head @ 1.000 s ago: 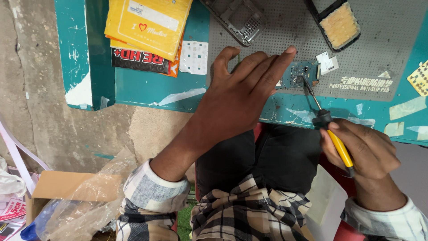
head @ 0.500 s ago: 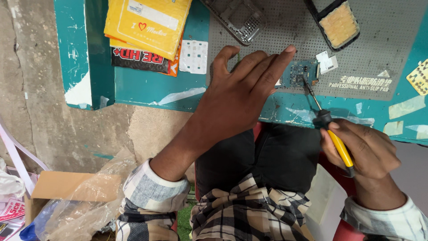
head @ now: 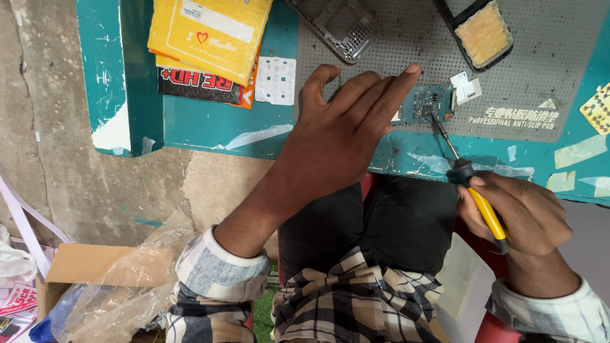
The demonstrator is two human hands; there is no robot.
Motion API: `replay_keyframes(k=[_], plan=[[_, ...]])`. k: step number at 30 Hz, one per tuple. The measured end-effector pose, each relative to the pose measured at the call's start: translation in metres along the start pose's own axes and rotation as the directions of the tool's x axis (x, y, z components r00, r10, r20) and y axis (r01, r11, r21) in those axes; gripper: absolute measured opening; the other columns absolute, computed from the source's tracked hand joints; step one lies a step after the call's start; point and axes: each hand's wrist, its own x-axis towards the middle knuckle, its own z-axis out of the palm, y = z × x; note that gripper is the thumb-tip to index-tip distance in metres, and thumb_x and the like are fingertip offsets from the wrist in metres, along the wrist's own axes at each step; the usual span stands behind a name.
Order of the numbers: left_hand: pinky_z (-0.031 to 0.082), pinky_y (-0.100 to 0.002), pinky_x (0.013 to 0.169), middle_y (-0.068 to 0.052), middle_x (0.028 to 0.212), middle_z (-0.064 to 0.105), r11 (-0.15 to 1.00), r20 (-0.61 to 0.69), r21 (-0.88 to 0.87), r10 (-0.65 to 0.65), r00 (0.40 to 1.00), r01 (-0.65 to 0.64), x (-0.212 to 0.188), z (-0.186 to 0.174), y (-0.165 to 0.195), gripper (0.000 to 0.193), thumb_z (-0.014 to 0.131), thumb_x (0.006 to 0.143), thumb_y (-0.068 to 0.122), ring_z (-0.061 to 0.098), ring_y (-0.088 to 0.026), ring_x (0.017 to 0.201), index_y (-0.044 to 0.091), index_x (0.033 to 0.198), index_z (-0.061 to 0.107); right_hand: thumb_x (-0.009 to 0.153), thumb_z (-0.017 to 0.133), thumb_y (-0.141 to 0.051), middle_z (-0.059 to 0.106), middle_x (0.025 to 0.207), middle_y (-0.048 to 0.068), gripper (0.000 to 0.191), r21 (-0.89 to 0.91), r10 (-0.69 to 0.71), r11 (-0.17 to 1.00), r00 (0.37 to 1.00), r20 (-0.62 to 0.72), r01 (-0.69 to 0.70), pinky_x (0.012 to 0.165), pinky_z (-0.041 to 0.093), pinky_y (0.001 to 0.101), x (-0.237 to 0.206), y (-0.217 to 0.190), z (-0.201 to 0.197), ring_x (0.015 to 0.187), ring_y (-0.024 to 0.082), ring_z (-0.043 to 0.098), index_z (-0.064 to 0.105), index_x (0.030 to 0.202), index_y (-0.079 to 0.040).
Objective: The person uses a soldering iron to work on a small circuit board placed on a workbench. They hold the board steady with one hand while applying the soldering iron with the other, focusing on specific points on the board.
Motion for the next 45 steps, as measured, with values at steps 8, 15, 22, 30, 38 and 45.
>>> replay_keyframes(k=[8, 15, 22, 30, 38, 45], plan=[[0.032, -0.048, 0.113, -0.006, 0.129, 0.062, 1.0, -0.004, 0.007, 0.001, 1.0, -0.001, 0.0, 0.0, 0.0, 0.064, 0.07, 0.11, 0.02, 0.055, -0.017, 0.125, 0.001, 0.156, 0.031, 0.087, 0.088, 0.0, 0.074, 0.092, 0.018, 0.023, 0.008, -0.019, 1.0, 1.0, -0.023, 0.02, 0.068, 0.062, 0.0345, 0.004, 0.0, 0.001, 0.082, 0.029, 0.075, 0.071, 0.103, 0.002], [0.032, -0.048, 0.112, -0.006, 0.128, 0.062, 1.0, -0.009, -0.022, -0.006, 1.0, 0.006, 0.0, 0.002, 0.0, 0.063, 0.069, 0.109, 0.018, 0.055, -0.017, 0.125, 0.001, 0.156, 0.031, 0.086, 0.089, -0.003, 0.075, 0.092, 0.019, 0.024, 0.009, -0.03, 1.0, 1.0, -0.007, 0.03, 0.071, 0.063, 0.0371, 0.005, 0.001, 0.002, 0.082, 0.028, 0.076, 0.072, 0.101, 0.002], [0.032, -0.048, 0.113, -0.006, 0.13, 0.062, 1.0, -0.013, -0.02, -0.004, 1.0, 0.004, 0.0, 0.001, 0.0, 0.062, 0.067, 0.109, 0.017, 0.055, -0.017, 0.126, 0.002, 0.157, 0.03, 0.085, 0.09, -0.004, 0.075, 0.092, 0.019, 0.024, 0.025, -0.057, 0.998, 0.998, -0.008, 0.058, 0.069, 0.063, 0.0371, 0.005, 0.004, 0.004, 0.081, 0.029, 0.076, 0.072, 0.101, 0.003], [0.032, -0.048, 0.112, -0.006, 0.129, 0.062, 1.0, -0.005, -0.024, -0.01, 1.0, 0.01, 0.0, 0.001, 0.0, 0.063, 0.069, 0.11, 0.019, 0.055, -0.017, 0.126, 0.002, 0.156, 0.03, 0.083, 0.091, -0.004, 0.074, 0.091, 0.02, 0.026, -0.005, -0.076, 0.997, 0.997, -0.021, 0.076, 0.067, 0.062, 0.0369, 0.01, 0.004, 0.005, 0.079, 0.029, 0.075, 0.072, 0.101, 0.003], [0.032, -0.048, 0.113, -0.006, 0.13, 0.062, 1.0, -0.007, -0.019, -0.005, 1.0, 0.005, 0.0, 0.0, 0.0, 0.063, 0.068, 0.109, 0.017, 0.054, -0.017, 0.127, 0.002, 0.157, 0.03, 0.085, 0.09, -0.001, 0.074, 0.094, 0.019, 0.027, -0.02, -0.049, 0.999, 0.999, -0.004, 0.049, 0.068, 0.062, 0.0361, 0.016, -0.002, 0.003, 0.082, 0.029, 0.076, 0.072, 0.104, 0.004], [0.032, -0.048, 0.113, -0.006, 0.13, 0.062, 1.0, -0.007, -0.02, -0.011, 1.0, 0.011, 0.0, 0.0, 0.0, 0.063, 0.069, 0.109, 0.018, 0.054, -0.017, 0.127, 0.002, 0.156, 0.03, 0.085, 0.09, -0.001, 0.074, 0.094, 0.02, 0.026, 0.005, -0.037, 0.999, 0.999, -0.008, 0.037, 0.068, 0.062, 0.0362, 0.017, -0.003, 0.004, 0.082, 0.029, 0.076, 0.072, 0.104, 0.003]])
